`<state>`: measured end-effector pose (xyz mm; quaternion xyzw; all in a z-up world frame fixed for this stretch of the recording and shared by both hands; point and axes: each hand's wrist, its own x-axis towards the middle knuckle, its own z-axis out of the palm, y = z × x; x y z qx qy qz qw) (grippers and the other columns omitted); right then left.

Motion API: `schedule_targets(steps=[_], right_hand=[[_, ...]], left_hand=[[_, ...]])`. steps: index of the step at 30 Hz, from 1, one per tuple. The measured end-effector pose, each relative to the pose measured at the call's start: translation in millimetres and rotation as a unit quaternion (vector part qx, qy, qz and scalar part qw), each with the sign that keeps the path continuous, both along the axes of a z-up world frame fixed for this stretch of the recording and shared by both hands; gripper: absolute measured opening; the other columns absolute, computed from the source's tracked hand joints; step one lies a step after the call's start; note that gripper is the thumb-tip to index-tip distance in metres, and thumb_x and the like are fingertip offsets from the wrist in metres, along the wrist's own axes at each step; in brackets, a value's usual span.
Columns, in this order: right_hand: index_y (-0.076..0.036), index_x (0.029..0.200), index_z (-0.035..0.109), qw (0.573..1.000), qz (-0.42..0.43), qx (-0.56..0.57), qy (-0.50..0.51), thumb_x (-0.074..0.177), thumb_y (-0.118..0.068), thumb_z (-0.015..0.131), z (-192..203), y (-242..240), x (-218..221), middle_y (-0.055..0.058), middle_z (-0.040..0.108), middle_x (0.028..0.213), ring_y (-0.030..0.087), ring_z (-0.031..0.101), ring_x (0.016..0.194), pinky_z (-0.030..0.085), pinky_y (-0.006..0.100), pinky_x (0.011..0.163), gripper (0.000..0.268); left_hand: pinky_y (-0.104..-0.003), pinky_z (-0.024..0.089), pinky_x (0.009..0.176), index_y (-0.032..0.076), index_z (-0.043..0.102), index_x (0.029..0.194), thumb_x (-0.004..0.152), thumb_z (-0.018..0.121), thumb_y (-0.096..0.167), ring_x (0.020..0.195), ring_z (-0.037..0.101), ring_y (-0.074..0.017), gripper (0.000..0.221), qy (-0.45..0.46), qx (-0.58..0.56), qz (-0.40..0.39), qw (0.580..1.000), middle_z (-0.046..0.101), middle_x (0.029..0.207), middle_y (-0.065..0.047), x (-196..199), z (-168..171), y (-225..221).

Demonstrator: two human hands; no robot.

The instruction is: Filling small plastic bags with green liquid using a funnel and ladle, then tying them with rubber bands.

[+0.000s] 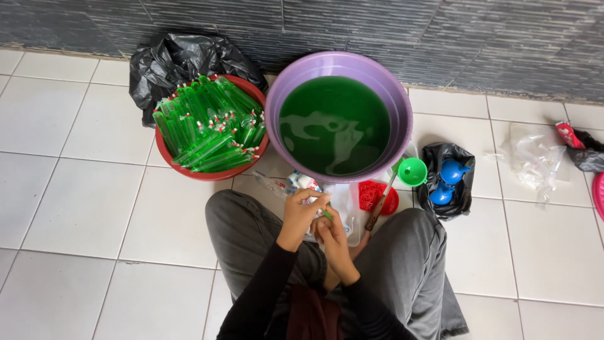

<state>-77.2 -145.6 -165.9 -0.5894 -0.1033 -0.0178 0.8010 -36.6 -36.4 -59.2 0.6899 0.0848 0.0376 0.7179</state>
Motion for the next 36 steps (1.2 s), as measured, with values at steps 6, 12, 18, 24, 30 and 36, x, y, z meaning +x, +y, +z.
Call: schedule_targets(steps=[6,12,18,24,30,36], right_hand=[[-0.01,0.154,0.042,0.986,-0.019,-0.163,0.01,0.097,0.002,0.052,-37,-7,0,0.018,0.072,0.109,0.021,0.064,0.076,0.057,0.038,0.064,0.06],[-0.004,0.146,0.042,0.982,-0.02,-0.19,0.002,0.096,-0.027,0.056,29,5,-10,0.017,0.064,0.132,0.025,0.065,0.119,0.054,0.035,0.091,0.057],[-0.009,0.117,0.056,0.906,-0.145,-0.369,-0.146,0.096,-0.02,0.059,-5,-10,7,0.007,0.062,0.104,0.023,0.062,0.092,0.05,0.033,0.074,0.024],[-0.015,0.083,0.073,0.731,-0.277,-0.542,-0.307,0.096,-0.011,0.062,-43,-19,19,-0.005,0.06,0.07,0.021,0.057,0.06,0.045,0.031,0.054,0.017],[-0.012,0.07,0.064,0.726,-0.278,-0.544,-0.315,0.092,-0.006,0.065,-48,-15,23,0.003,0.058,0.063,0.025,0.055,0.058,0.043,0.035,0.056,0.022],[-0.01,0.069,0.067,0.776,-0.201,-0.54,-0.259,0.082,-0.012,0.071,-152,-33,21,0.003,0.058,0.058,0.026,0.058,0.056,0.044,0.038,0.054,0.013]], left_hand=[[-0.039,0.042,0.086,0.026,0.078,0.08,0.076,0.088,0.032,0.09,0.048,-0.0243,0.012,-0.113,0.245,0.077,0.96,0.05,0.088,0.001,-16,-22,-16],[-0.041,0.043,0.09,0.025,0.078,0.084,0.086,0.079,0.038,0.097,0.043,-0.0242,0.014,-0.066,0.252,0.072,0.963,0.044,0.09,0.001,-25,6,-25],[-0.042,0.038,0.084,0.03,0.076,0.079,0.078,0.086,0.039,0.096,0.046,-0.0262,0.013,-0.127,0.282,0.134,0.941,0.044,0.094,0.002,-25,-34,-41],[-0.041,0.037,0.087,0.029,0.076,0.077,0.078,0.086,0.04,0.097,0.046,-0.0253,0.016,-0.113,0.257,0.145,0.949,0.043,0.094,0.003,-27,-36,-45],[-0.038,0.035,0.082,0.035,0.072,0.075,0.078,0.084,0.045,0.093,0.046,-0.0221,0.016,-0.133,0.346,0.132,0.919,0.047,0.092,0.007,-24,-31,-37],[-0.043,0.038,0.082,0.032,0.071,0.074,0.073,0.085,0.041,0.094,0.05,-0.0242,0.017,-0.129,0.368,0.108,0.915,0.053,0.09,0.008,-23,-57,-31]])
